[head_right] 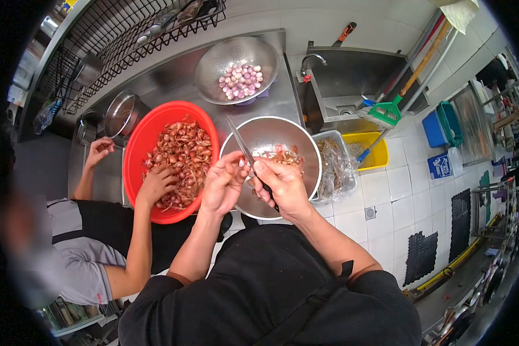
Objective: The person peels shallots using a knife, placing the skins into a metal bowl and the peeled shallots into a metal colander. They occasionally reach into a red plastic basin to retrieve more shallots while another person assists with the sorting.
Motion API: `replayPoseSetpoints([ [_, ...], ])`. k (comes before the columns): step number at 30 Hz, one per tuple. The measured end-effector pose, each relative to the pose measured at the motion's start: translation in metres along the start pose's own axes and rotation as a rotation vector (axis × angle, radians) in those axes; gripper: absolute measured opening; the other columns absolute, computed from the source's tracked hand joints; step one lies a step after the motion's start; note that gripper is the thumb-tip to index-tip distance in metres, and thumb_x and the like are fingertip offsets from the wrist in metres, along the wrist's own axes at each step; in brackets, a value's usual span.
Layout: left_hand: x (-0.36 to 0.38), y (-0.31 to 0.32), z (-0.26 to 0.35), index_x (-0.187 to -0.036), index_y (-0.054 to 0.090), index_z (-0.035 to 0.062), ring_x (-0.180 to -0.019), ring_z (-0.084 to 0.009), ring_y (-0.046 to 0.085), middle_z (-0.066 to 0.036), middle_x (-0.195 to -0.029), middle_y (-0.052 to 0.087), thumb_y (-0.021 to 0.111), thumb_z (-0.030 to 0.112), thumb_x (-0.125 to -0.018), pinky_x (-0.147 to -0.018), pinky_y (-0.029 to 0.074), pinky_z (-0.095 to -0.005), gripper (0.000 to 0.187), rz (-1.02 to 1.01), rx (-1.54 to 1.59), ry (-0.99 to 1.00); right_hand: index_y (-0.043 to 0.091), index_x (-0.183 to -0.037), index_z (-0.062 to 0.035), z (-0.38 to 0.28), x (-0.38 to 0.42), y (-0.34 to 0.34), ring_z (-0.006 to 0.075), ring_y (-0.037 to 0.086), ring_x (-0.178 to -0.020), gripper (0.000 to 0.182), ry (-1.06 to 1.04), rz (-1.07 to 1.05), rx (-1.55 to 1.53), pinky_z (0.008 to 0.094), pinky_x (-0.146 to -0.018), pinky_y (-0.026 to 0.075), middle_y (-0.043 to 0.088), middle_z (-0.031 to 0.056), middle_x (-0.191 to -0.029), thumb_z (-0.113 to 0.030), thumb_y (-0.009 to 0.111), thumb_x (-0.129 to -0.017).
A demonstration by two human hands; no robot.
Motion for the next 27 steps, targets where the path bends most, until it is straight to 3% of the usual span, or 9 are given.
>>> replayPoseSetpoints([
  [6, -0.002, -0.010, 0.006, -0.119, 0.061, -0.0015, -0.086, -0.0159, 0.067, -0.013, -0.103, 0.068, 0.058, 0.007, -0.097, -0.078, 0.055, -0.0256, 0.024, 0.028, -0.111, 0.026, 0.063, -0.121, 0.0024, -0.009, 0.001, -0.016, 0.0027, 0.047, -0.053, 0.031, -0.143, 0.165, 0.128, 0.0181, -0.042, 0.034, 0.056, -0.0009, -0.066, -0.020, 0.055, -0.102],
  [8, -0.002, -0.011, 0.011, -0.119, 0.061, -0.0013, -0.085, -0.0158, 0.067, -0.013, -0.104, 0.068, 0.057, 0.008, -0.097, -0.078, 0.055, -0.0254, 0.024, 0.038, -0.069, 0.026, 0.064, -0.120, 0.0037, -0.009, -0.004, -0.033, 0.0026, 0.047, -0.054, 0.030, -0.167, 0.221, 0.169, 0.0187, -0.044, 0.036, 0.056, -0.0010, -0.066, -0.018, 0.056, -0.100],
  [10, 0.001, -0.011, 0.013, -0.120, 0.060, -0.0016, -0.086, -0.0178, 0.066, -0.013, -0.105, 0.066, 0.057, 0.010, -0.098, -0.078, 0.054, -0.0251, 0.025, 0.015, -0.091, 0.004, 0.064, -0.119, 0.0059, -0.005, -0.012, -0.049, 0.0046, 0.054, -0.060, 0.032, -0.178, 0.215, 0.481, 0.0201, -0.054, 0.043, 0.061, 0.0006, -0.069, -0.019, 0.057, -0.100],
  [11, 0.001, -0.011, 0.013, -0.120, 0.060, -0.0016, -0.086, -0.0178, 0.066, -0.013, -0.105, 0.066, 0.057, 0.010, -0.098, -0.078, 0.054, -0.0251, 0.025, 0.016, -0.091, 0.004, 0.060, -0.124, 0.0070, -0.004, -0.015, -0.049, 0.0064, 0.060, -0.075, 0.035, -0.153, 0.167, 0.649, 0.0227, -0.070, 0.049, 0.067, 0.0049, -0.081, -0.019, 0.056, -0.100],
  [14, 0.000, -0.018, 0.012, -0.118, 0.061, -0.0015, -0.086, -0.0179, 0.066, -0.012, -0.103, 0.066, 0.057, 0.009, -0.097, -0.077, 0.054, -0.0256, 0.023, 0.057, -0.115, 0.003, 0.057, -0.128, 0.0061, -0.004, -0.010, -0.043, 0.0082, 0.061, -0.089, 0.036, -0.167, 0.129, 0.783, 0.0254, -0.081, 0.050, 0.069, 0.0090, -0.098, -0.014, 0.056, -0.099],
  [15, 0.000, -0.021, 0.012, -0.117, 0.061, -0.0015, -0.085, -0.0171, 0.066, -0.012, -0.101, 0.067, 0.057, 0.008, -0.097, -0.077, 0.054, -0.0259, 0.022, 0.060, -0.118, 0.026, 0.057, -0.128, 0.0061, -0.007, -0.006, -0.037, 0.0082, 0.061, -0.089, 0.036, -0.165, 0.132, 0.781, 0.0254, -0.081, 0.050, 0.069, 0.0090, -0.098, -0.014, 0.056, -0.099],
  [17, -0.001, -0.019, 0.011, -0.117, 0.061, -0.0014, -0.084, -0.0162, 0.067, -0.011, -0.100, 0.069, 0.057, 0.007, -0.097, -0.076, 0.055, -0.0262, 0.022, 0.063, -0.119, 0.043, 0.054, -0.133, 0.0051, -0.007, 0.001, -0.010, 0.0106, 0.062, -0.096, 0.038, -0.117, 0.002, 0.368, 0.0271, -0.086, 0.050, 0.068, 0.0126, -0.110, -0.009, 0.057, -0.097],
  [22, 0.002, -0.007, 0.022, -0.112, 0.062, -0.0029, -0.083, -0.0146, 0.066, -0.011, -0.097, 0.069, 0.061, 0.004, -0.095, -0.074, 0.053, -0.0257, 0.019, 0.107, -0.231, 0.185, 0.055, -0.134, 0.0021, -0.015, 0.002, 0.012, 0.0116, 0.062, -0.103, 0.039, -0.308, -0.048, 0.450, 0.0266, -0.090, 0.048, 0.068, 0.0133, -0.113, -0.005, 0.058, -0.095],
  [27, 0.005, 0.001, 0.026, -0.112, 0.062, -0.0029, -0.081, -0.0155, 0.064, -0.011, -0.096, 0.068, 0.060, 0.003, -0.095, -0.074, 0.053, -0.0263, 0.018, 0.061, -0.290, 0.248, 0.060, -0.129, 0.0003, -0.026, 0.003, 0.013, 0.0082, 0.061, -0.080, 0.034, -0.440, -0.038, 0.670, 0.0234, -0.073, 0.050, 0.070, 0.0069, -0.100, -0.007, 0.059, -0.096],
])
Point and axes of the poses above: each hand's wrist, its own x-axis away from the middle knuckle, its own y-axis out of the palm, z = x × y, the point moved 10 cm from there along -x, towards the middle knuckle
